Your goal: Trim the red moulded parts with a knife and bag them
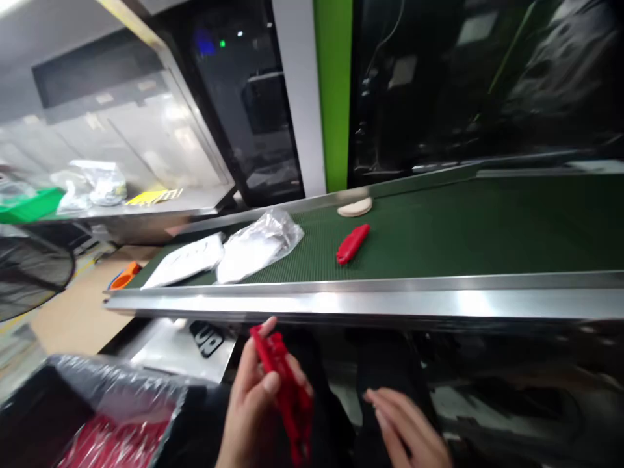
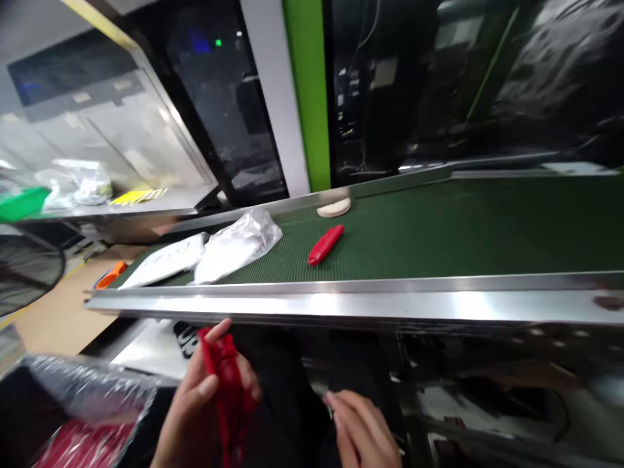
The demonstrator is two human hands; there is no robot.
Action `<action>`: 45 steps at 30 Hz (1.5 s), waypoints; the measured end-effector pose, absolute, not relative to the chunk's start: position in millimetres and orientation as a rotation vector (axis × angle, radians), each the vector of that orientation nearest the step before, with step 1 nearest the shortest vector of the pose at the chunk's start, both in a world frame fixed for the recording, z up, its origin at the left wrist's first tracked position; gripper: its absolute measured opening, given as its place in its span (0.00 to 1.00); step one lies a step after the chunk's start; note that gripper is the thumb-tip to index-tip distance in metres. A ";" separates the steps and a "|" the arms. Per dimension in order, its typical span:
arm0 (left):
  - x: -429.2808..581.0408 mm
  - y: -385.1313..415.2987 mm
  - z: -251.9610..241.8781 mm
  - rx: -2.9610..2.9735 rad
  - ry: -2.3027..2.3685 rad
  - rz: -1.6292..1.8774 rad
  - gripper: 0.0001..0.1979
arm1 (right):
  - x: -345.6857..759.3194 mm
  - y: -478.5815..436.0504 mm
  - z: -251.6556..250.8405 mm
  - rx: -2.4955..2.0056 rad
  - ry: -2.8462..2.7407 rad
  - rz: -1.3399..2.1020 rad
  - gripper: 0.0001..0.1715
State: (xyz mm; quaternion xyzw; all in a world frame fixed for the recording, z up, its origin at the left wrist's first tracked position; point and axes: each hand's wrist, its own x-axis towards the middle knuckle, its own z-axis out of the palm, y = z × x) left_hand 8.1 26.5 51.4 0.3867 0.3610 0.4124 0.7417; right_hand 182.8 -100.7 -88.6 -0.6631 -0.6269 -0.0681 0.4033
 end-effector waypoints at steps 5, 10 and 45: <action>0.4 -10.3 16.4 0.725 0.645 0.754 0.30 | 183.7 -91.5 -39.8 -1.599 -1.480 0.107 0.16; 3.1 -15.6 2.7 0.646 0.658 0.741 0.13 | 172.3 -74.0 2.7 -1.518 -1.548 0.243 0.20; 0.2 -14.5 18.4 0.654 0.858 0.666 0.13 | 159.2 -67.8 16.1 -1.510 -1.812 0.142 0.27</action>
